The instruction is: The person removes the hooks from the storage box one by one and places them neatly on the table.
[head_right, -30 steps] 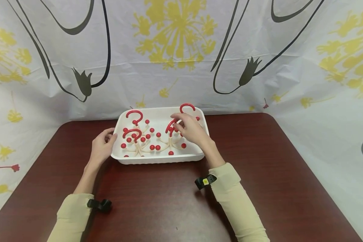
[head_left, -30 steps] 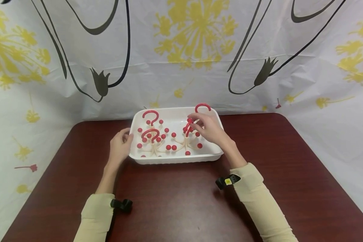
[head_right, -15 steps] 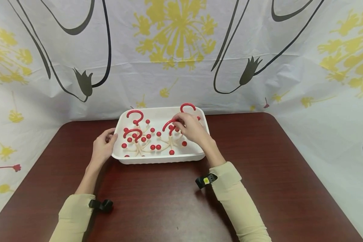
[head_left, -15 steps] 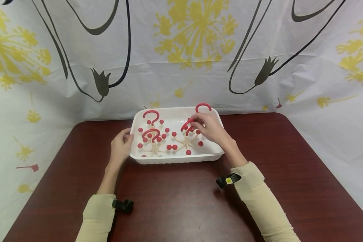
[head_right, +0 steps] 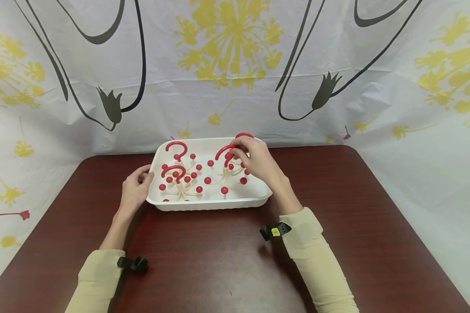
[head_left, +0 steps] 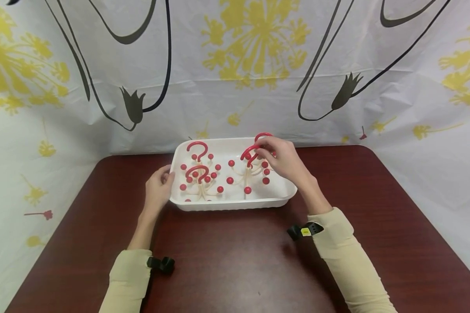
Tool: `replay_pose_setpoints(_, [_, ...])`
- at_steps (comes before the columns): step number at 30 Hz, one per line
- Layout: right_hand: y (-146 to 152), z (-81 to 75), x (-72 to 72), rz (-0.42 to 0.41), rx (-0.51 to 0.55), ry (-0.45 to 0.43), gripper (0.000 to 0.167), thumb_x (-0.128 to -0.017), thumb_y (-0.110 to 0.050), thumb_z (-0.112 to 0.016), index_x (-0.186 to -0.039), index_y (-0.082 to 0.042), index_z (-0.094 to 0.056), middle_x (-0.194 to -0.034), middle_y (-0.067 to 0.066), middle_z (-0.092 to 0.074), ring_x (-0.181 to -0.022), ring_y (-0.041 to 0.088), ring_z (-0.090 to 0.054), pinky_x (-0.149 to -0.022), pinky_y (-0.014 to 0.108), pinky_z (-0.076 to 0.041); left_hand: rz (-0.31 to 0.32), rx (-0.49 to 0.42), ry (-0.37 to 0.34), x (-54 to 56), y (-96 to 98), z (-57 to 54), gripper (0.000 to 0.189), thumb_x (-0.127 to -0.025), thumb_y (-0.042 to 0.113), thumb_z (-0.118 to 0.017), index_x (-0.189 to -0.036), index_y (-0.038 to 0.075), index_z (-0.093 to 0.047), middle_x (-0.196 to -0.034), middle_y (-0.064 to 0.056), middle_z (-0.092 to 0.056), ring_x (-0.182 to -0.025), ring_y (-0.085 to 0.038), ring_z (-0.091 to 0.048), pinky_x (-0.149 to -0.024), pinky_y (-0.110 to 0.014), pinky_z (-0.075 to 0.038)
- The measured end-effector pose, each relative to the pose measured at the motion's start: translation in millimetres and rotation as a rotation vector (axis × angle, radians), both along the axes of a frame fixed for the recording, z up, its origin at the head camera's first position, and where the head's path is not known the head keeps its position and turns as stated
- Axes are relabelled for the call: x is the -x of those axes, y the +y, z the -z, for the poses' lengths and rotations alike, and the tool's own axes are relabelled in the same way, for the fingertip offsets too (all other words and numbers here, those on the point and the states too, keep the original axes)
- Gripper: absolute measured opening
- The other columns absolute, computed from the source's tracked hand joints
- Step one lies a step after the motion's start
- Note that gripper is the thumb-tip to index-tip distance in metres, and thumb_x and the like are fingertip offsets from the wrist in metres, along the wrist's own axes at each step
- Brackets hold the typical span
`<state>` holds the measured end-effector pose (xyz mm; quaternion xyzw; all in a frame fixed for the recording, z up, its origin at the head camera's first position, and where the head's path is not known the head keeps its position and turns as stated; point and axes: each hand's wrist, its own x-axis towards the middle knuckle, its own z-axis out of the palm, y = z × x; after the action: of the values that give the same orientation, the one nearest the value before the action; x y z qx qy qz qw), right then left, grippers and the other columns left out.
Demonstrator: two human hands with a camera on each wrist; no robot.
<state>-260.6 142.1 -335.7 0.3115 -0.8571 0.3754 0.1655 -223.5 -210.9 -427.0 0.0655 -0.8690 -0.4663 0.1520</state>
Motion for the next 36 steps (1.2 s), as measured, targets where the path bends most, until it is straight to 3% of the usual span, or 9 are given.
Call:
replay_pose_setpoints(10, [23,-8.3,-4.4,0.036,0.035,0.106,0.016,-0.092,-0.002,-0.072,-0.108,0.000,-0.072,-0.094,0.008,-0.073,-0.080,0.019,-0.072,-0.069,0.021,-0.051,-0.005,0.012,0.014,-0.5,0.3,-0.9,0.042,-0.105,0.019,-0.055,-0.141,-0.001,-0.056,-0.102,-0.019,-0.060,-0.092,-0.029,-0.054,-0.078,-0.036,-0.044])
replay_pose_setpoints(20, [54,-10.9,-3.6,0.097,0.043,0.131,0.017,-0.091,-0.002,-0.073,-0.108,-0.001,-0.073,-0.094,0.009,-0.074,-0.076,0.021,-0.071,-0.072,0.010,-0.047,-0.008,0.033,0.022,0.1,1.5,0.0,0.042,-0.105,0.019,-0.054,-0.141,-0.002,-0.056,-0.101,-0.019,-0.059,-0.091,-0.029,-0.054,-0.076,-0.034,-0.044])
replay_pose_setpoints(29, [79,-13.1,0.3,0.163,0.032,0.141,0.016,-0.092,-0.002,-0.072,-0.108,0.000,-0.072,-0.093,0.012,-0.074,-0.073,0.025,-0.072,-0.064,0.008,-0.045,-0.016,0.055,0.021,-1.9,2.5,0.1,0.041,-0.105,0.018,-0.055,-0.140,-0.002,-0.057,-0.099,-0.017,-0.058,-0.088,-0.027,-0.054,-0.073,-0.033,-0.045])
replay_pose_setpoints(32, [89,-13.0,3.1,0.204,0.023,0.154,0.016,-0.092,-0.001,-0.071,-0.108,0.000,-0.072,-0.091,0.012,-0.074,-0.072,0.020,-0.071,-0.062,0.009,-0.044,-0.014,0.050,0.026,-2.0,2.1,0.1,0.041,-0.105,0.018,-0.055,-0.140,-0.002,-0.057,-0.099,-0.017,-0.058,-0.089,-0.027,-0.054,-0.074,-0.034,-0.045])
replay_pose_setpoints(36, [102,-12.1,7.0,0.248,0.035,0.159,0.015,-0.093,0.001,-0.070,-0.108,0.002,-0.072,-0.089,0.013,-0.074,-0.071,-0.001,-0.066,-0.063,0.007,-0.043,-0.007,0.037,0.027,-1.3,1.4,0.8,0.041,-0.105,0.019,-0.055,-0.140,-0.001,-0.056,-0.101,-0.017,-0.059,-0.090,-0.027,-0.055,-0.076,-0.035,-0.045])
